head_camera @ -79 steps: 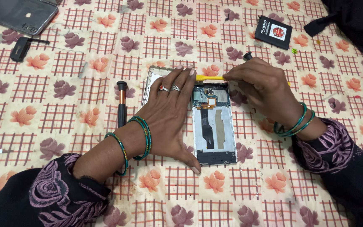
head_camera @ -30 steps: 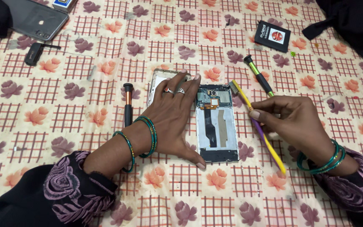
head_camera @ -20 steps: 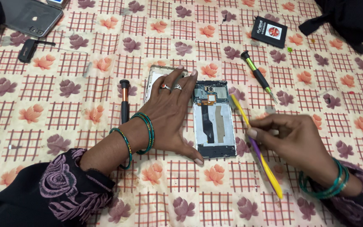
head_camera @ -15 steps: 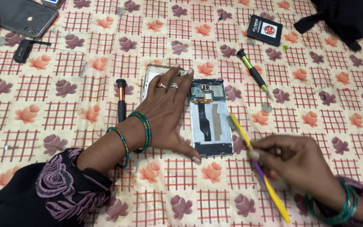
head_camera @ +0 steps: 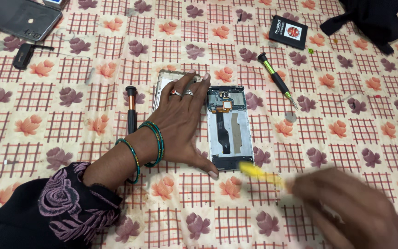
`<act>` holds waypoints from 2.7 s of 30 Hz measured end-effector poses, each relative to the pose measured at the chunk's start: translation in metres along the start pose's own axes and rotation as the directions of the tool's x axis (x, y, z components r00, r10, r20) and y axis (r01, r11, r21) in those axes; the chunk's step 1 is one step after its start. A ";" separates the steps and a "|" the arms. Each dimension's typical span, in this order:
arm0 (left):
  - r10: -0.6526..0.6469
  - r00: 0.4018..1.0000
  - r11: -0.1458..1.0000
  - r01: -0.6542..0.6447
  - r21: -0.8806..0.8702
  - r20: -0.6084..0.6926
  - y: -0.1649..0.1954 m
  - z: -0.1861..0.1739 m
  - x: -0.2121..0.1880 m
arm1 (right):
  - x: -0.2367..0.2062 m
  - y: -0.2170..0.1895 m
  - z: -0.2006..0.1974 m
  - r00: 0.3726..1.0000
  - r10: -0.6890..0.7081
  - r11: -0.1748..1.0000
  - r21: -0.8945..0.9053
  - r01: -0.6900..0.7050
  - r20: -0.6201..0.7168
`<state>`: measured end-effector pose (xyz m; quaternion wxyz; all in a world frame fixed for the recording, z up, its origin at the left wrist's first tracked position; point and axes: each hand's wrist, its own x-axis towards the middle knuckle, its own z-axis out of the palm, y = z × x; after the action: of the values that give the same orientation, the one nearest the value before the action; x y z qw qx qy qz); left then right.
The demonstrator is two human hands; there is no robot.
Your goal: The person works on a disassembled smartphone lying on a table, prying at the frame with a screwdriver and brushing the internal components and back cover with a toothbrush. They lift off the phone's back cover, brush its inside, then resume prying and unscrewing parts of the frame.
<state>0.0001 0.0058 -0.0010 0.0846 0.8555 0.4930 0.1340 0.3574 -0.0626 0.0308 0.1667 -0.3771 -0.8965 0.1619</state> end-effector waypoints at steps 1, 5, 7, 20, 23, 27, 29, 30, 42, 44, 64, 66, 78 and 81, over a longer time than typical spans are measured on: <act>-0.001 1.000 1.000 0.001 -0.009 0.007 0.000 0.000 0.001 | 0.023 -0.002 -0.006 0.997 -0.038 0.991 -0.134 0.029 -0.060; -0.012 1.000 0.999 0.012 -0.030 -0.005 0.000 0.001 0.000 | 0.112 -0.006 -0.006 0.933 -0.342 0.828 -0.506 0.242 -0.115; -0.004 0.999 0.999 0.002 -0.035 -0.034 0.000 0.002 0.000 | 0.139 -0.012 -0.003 0.908 -0.400 0.780 -0.565 0.267 -0.123; 0.007 0.998 1.000 -0.008 -0.023 -0.055 0.004 -0.001 0.002 | 0.173 -0.030 0.008 0.900 -0.436 0.733 -0.592 0.335 -0.031; -0.027 0.999 0.999 0.027 -0.035 0.020 0.004 -0.001 0.002 | 0.158 -0.036 0.008 0.904 -0.427 0.744 -0.573 0.344 -0.012; 0.058 0.995 0.997 -0.061 -0.037 -0.084 0.004 -0.001 0.002 | 0.134 -0.044 0.004 0.909 -0.418 0.781 -0.511 0.359 0.000; 0.056 0.995 0.998 -0.058 -0.024 -0.079 0.003 -0.001 0.001 | 0.124 -0.046 0.003 0.917 -0.400 0.813 -0.463 0.354 -0.001; 0.054 0.996 0.998 -0.056 -0.017 -0.077 0.002 0.000 0.001 | 0.119 -0.047 0.003 0.921 -0.389 0.833 -0.430 0.348 -0.008; 0.046 0.993 0.997 -0.039 0.061 -0.111 -0.008 0.016 0.000 | 0.076 -0.032 0.006 0.967 -0.252 0.961 -0.114 0.254 0.031; 0.054 0.994 0.995 -0.045 0.089 -0.098 -0.008 0.016 0.000 | 0.072 -0.027 0.004 0.969 -0.236 0.971 -0.019 0.238 0.077; 0.021 0.998 0.997 -0.017 0.074 -0.056 -0.004 0.012 0.001 | 0.036 0.052 -0.017 0.981 -0.075 0.969 -0.218 0.113 0.177; 0.017 0.999 0.997 -0.013 0.072 -0.050 -0.005 0.012 0.001 | 0.033 0.062 -0.031 0.988 -0.031 0.945 -0.318 0.078 0.150; 0.042 0.996 0.997 -0.037 0.071 -0.076 -0.006 0.011 0.000 | 0.060 0.032 0.009 0.981 -0.136 0.977 0.181 0.111 0.135; 0.048 0.995 0.997 -0.043 0.066 -0.088 -0.006 0.011 0.000 | 0.065 0.031 0.009 0.977 -0.151 0.981 0.147 0.129 0.151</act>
<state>-0.0010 0.0087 -0.0126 0.0316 0.8619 0.4808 0.1583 0.3304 0.0038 0.0211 0.1299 -0.2861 -0.9183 0.2407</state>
